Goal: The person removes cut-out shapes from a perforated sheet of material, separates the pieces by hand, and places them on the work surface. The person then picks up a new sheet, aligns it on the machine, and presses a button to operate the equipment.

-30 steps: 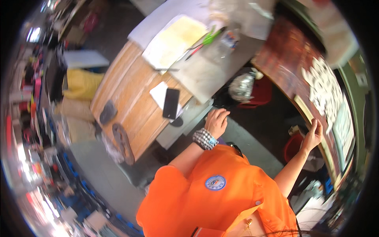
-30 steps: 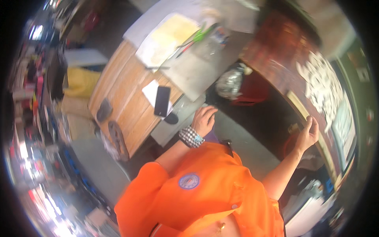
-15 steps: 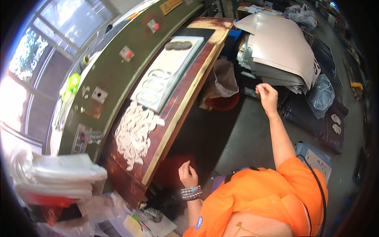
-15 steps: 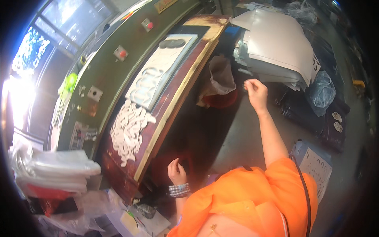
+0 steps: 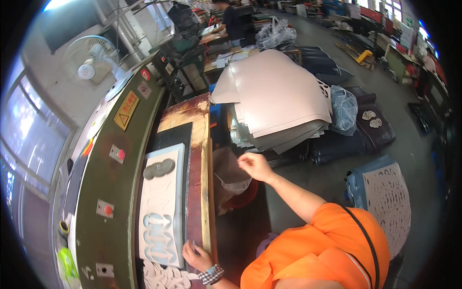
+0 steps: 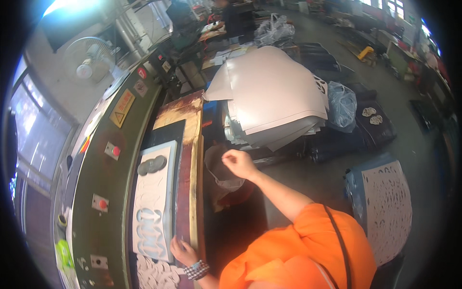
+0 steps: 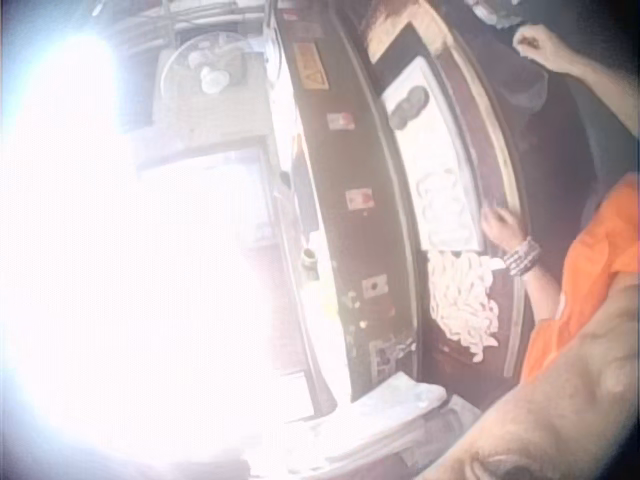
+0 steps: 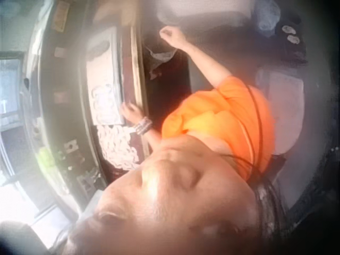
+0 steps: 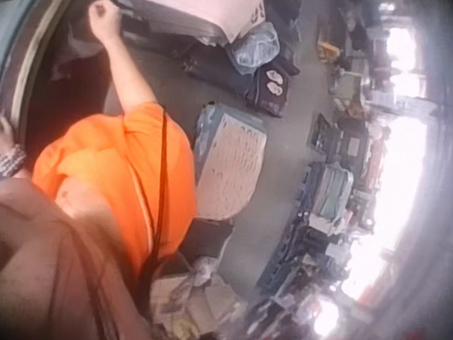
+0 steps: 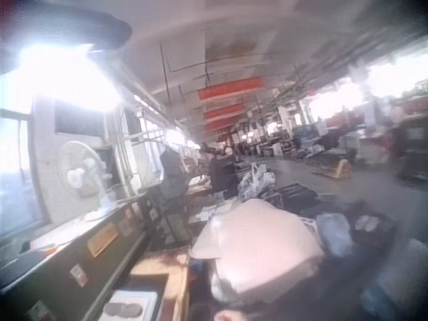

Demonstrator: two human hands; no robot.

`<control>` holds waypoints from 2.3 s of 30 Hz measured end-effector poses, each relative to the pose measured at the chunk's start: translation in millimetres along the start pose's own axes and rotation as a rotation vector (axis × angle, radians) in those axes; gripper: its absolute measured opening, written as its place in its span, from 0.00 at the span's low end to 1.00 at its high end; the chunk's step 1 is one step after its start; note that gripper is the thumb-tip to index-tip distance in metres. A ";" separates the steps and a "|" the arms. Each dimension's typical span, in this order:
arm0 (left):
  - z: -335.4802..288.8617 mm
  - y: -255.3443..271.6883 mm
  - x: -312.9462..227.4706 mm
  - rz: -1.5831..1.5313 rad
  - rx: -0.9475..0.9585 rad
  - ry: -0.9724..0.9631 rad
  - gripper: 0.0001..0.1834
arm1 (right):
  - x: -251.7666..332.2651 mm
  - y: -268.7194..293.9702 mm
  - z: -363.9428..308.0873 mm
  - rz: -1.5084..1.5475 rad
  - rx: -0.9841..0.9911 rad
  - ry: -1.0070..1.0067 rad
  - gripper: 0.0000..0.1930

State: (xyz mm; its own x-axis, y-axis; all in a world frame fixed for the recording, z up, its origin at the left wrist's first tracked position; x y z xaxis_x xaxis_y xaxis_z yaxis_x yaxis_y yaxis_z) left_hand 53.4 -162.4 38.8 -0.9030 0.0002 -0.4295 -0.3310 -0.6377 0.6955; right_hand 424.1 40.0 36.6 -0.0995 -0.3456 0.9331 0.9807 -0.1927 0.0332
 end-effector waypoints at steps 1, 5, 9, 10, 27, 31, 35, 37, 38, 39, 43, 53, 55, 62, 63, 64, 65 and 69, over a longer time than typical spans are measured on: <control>17.4 -8.3 10.6 0.071 0.018 0.027 0.19 | -1.4 -22.3 15.6 -0.017 0.038 -0.042 0.08; 76.4 -43.5 30.4 0.157 0.122 0.028 0.23 | 13.8 -108.2 66.1 -0.097 0.206 0.020 0.10; 97.6 -68.1 41.3 0.320 0.189 0.079 0.20 | 4.7 -164.9 102.0 -0.234 0.339 0.041 0.16; 98.2 -69.5 41.0 0.394 0.170 0.059 0.19 | -0.5 -180.7 112.2 -0.290 0.373 0.061 0.20; 98.9 -82.2 45.2 0.454 -0.139 0.374 0.10 | -70.3 -361.9 161.5 -0.331 0.862 0.528 0.37; 100.7 -84.8 44.2 0.502 -0.114 0.385 0.11 | -78.0 -365.7 175.4 -0.234 0.917 0.359 0.35; 95.3 -84.7 44.6 0.466 -0.034 0.426 0.11 | -126.4 -348.7 223.4 0.553 0.844 -0.760 0.21; 93.7 -85.2 44.6 0.442 -0.013 0.449 0.11 | -133.0 -318.3 257.8 0.666 0.703 -0.681 0.21; 93.5 -83.6 44.3 0.417 -0.037 0.467 0.13 | -144.1 -297.6 277.5 0.460 0.592 -0.545 0.22; 94.6 -82.9 41.8 0.413 -0.038 0.455 0.13 | -146.6 -279.5 296.9 0.327 0.542 -0.343 0.23; 109.1 -73.4 29.9 0.465 -0.013 0.428 0.14 | -169.6 -218.6 344.7 -0.356 0.316 0.030 0.28; 202.4 1.4 5.3 0.536 -0.282 0.203 0.15 | 12.3 -304.8 197.6 -0.333 0.791 0.852 0.33; 217.6 15.7 6.6 0.549 -0.361 0.177 0.15 | 39.8 -336.8 164.9 -0.233 0.897 0.976 0.23; 203.1 15.5 -26.0 0.731 -0.591 0.034 0.15 | 76.3 -388.8 194.1 -0.164 0.908 0.726 0.13; 194.7 0.1 -30.8 0.546 -0.485 0.011 0.16 | 79.5 -395.3 195.0 -0.161 0.936 0.704 0.13; 187.0 -18.9 -34.6 0.358 -0.388 -0.017 0.17 | 81.9 -402.4 195.4 -0.156 0.964 0.681 0.13; 182.0 -40.3 -12.2 0.145 -0.310 0.224 0.21 | 84.3 -409.5 198.0 -0.147 0.986 0.663 0.13; 155.1 -99.4 76.4 -0.632 -0.574 0.809 0.36 | 70.8 -433.7 203.7 -0.062 1.160 0.338 0.11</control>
State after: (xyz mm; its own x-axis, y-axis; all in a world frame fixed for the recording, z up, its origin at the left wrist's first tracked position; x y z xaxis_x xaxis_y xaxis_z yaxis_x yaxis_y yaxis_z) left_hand -25.1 20.5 26.2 -0.1172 0.0838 -0.9896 -0.2995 -0.9530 -0.0452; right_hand 26.0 286.2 161.2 -0.0212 -0.6207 0.7837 0.5231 0.6612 0.5378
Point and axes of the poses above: each hand's wrist, its own z-axis towards the middle knuckle, its own y-axis out of the back of the hand, x = y × z, the point moved 8 cm from there along z, towards the middle knuckle
